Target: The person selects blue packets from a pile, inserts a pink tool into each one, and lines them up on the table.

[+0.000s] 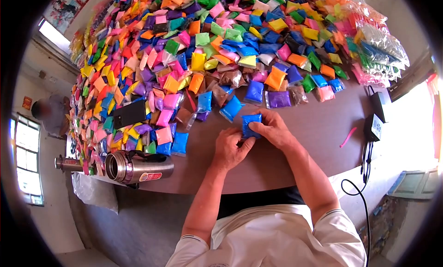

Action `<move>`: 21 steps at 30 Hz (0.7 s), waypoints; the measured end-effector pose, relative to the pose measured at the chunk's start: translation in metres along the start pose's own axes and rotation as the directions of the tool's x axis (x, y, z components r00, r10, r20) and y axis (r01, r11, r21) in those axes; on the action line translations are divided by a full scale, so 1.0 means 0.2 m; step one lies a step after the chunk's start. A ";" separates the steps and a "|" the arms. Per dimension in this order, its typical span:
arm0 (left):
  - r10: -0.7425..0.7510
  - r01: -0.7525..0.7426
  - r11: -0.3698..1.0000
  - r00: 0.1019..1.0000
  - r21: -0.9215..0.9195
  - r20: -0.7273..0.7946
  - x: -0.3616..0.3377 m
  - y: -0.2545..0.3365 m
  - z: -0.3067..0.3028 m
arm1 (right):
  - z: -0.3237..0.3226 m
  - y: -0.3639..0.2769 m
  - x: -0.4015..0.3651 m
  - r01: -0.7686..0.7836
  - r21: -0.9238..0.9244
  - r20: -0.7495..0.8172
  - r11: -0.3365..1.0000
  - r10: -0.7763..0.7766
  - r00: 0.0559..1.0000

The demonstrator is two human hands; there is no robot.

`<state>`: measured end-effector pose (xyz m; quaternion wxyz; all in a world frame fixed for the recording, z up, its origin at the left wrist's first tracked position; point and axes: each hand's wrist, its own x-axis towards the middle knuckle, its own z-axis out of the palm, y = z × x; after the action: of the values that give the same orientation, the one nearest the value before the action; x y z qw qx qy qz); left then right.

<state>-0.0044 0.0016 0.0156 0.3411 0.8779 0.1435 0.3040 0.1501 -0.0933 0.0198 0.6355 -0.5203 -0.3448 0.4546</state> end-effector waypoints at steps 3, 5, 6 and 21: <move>-0.030 0.031 0.998 0.999 -0.048 0.022 0.01 0.02 -0.01 | -0.02 0.01 0.00 -0.023 -0.002 -0.006 1.000 0.023 1.000; -0.027 0.028 0.997 1.000 -0.078 0.013 0.01 0.03 -0.01 | -0.02 0.02 0.00 -0.021 0.007 -0.002 1.000 0.021 1.000; -0.030 0.030 0.997 1.000 -0.069 0.007 0.01 0.03 -0.01 | -0.03 0.01 0.00 0.019 0.031 0.032 0.999 -0.020 0.999; 0.050 -0.051 0.999 0.999 -0.009 -0.019 0.01 0.01 0.01 | -0.04 0.05 0.02 0.098 0.013 0.025 0.995 -0.098 0.995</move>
<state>-0.0008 -0.0008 0.0168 0.3363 0.8766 0.1231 0.3216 0.1571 -0.0911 0.0084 0.6557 -0.4932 -0.3752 0.4313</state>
